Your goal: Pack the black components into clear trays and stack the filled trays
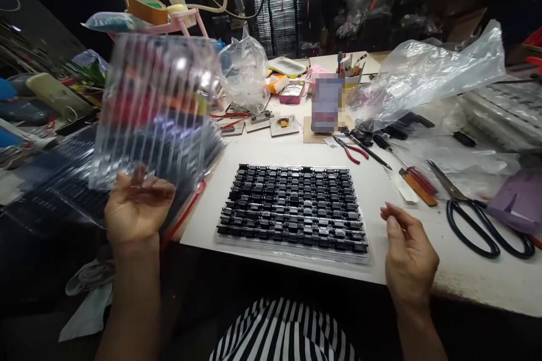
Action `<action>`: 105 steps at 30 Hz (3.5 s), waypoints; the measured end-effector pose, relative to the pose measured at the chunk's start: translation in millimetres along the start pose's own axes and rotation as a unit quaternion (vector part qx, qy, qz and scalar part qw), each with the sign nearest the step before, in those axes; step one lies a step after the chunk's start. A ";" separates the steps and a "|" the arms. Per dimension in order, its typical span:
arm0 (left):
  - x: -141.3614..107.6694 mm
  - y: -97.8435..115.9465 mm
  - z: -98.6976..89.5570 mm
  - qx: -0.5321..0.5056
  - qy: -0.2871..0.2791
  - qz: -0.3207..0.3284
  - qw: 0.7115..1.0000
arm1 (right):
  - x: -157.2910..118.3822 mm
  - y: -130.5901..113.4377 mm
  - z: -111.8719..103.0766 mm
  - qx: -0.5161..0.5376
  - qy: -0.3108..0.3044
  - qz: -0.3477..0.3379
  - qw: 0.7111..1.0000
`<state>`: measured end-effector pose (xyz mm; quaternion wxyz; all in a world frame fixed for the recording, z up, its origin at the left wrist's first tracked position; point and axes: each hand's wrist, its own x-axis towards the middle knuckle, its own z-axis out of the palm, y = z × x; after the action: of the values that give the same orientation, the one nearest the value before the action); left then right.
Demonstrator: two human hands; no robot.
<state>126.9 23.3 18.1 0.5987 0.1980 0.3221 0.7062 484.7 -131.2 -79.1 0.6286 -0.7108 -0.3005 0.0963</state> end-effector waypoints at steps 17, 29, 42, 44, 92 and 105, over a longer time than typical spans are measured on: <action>-8.9 -49.0 -43.2 0.430 -0.175 0.035 0.885 | -48.1 -75.5 129.5 -0.291 -0.470 -0.470 0.688; 14.5 -68.9 -45.8 0.584 -0.324 0.157 0.727 | -40.6 -65.3 148.8 -0.306 -0.551 -0.455 0.630; 16.4 -67.1 -41.6 0.578 -0.347 0.170 0.719 | -52.6 -53.2 135.1 -0.327 -0.498 -0.485 0.641; 16.7 -66.6 -40.4 0.579 -0.350 0.159 0.719 | -54.7 -52.7 133.8 -0.327 -0.485 -0.492 0.645; 9.2 -67.8 -54.7 0.599 -0.345 0.252 0.678 | -47.4 -51.7 72.5 -0.251 -0.434 -0.360 0.787; -10.8 -64.3 -58.1 0.626 -0.350 0.280 0.638 | -49.8 -45.2 71.6 -0.248 -0.426 -0.375 0.785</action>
<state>136.7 5.0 -66.8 0.1730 0.8386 0.3828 0.3469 394.1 -97.3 -61.8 0.2256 -0.5599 -0.7943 0.0683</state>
